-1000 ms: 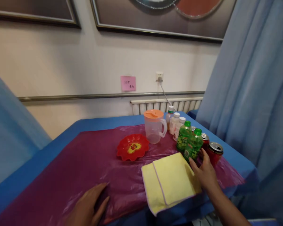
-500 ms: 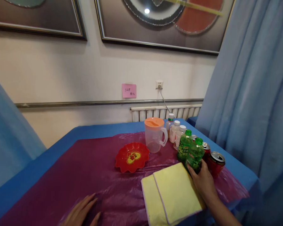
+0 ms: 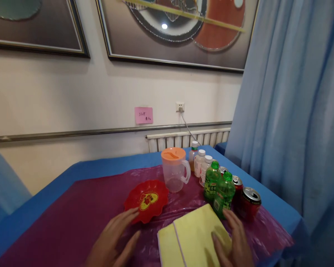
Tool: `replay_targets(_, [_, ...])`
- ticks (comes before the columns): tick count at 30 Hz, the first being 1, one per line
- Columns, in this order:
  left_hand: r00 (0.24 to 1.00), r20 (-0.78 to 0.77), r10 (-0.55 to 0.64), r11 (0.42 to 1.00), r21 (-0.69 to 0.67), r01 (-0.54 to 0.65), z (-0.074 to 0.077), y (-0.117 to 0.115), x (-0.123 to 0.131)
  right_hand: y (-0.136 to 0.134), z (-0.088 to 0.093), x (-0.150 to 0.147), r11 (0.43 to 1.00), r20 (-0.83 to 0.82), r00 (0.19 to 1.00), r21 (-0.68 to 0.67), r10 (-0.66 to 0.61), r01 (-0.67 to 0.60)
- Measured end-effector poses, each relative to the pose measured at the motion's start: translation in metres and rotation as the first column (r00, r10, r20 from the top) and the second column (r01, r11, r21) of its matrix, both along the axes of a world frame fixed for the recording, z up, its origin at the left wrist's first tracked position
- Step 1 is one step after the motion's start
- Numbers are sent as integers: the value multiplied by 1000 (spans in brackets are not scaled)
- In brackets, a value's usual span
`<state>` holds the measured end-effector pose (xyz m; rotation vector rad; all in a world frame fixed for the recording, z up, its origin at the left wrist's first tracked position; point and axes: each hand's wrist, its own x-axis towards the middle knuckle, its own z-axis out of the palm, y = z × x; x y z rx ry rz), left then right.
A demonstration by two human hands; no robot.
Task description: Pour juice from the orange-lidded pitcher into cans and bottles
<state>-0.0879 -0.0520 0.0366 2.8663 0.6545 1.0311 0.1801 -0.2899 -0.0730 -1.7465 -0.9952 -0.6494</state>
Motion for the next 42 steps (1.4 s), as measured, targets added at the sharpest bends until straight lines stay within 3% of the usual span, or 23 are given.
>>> replay_targets(4, [986, -38, -162, 986, 31, 163, 69, 20, 75, 49, 51, -9, 976, -229, 949, 53, 216, -210])
replay_targets(7, [960, -169, -222, 972, 34, 231, 113, 49, 135, 105, 83, 11, 963, -427, 869, 209, 249, -173])
replay_targets(10, [886, -385, -260, 960, -2, 281, 144, 78, 190, 151, 100, 32, 956, -551, 802, 283, 228, -78])
replay_targets(12, [826, -469, -314, 939, -22, 344, 155, 94, 219, 170, 105, 39, 958, -583, 778, 278, 232, -77])
replay_targets(16, [716, -593, -369, 909, -71, 410, 159, 114, 252, 190, 104, 44, 942, -628, 711, 294, 316, -159])
replay_targets(20, [655, -644, -396, 891, -98, 443, 154, 123, 262, 206, 100, 47, 817, -624, 531, 481, 574, -318])
replay_targets(22, [626, -654, -425, 873, -115, 473, 152, 125, 264, 211, 99, 46, 772, -610, 474, 534, 635, -345])
replay_targets(29, [583, -654, -482, 828, -121, 547, 147, 125, 264, 212, 95, 35, 847, -555, 668, 479, 495, -230])
replay_targets(35, [572, -645, -506, 798, -99, 594, 150, 120, 264, 213, 90, 34, 883, -549, 715, 419, 433, -213])
replay_targets(42, [588, -629, -508, 805, -104, 584, 148, 120, 262, 211, 89, 37, 897, -528, 754, 402, 390, -183])
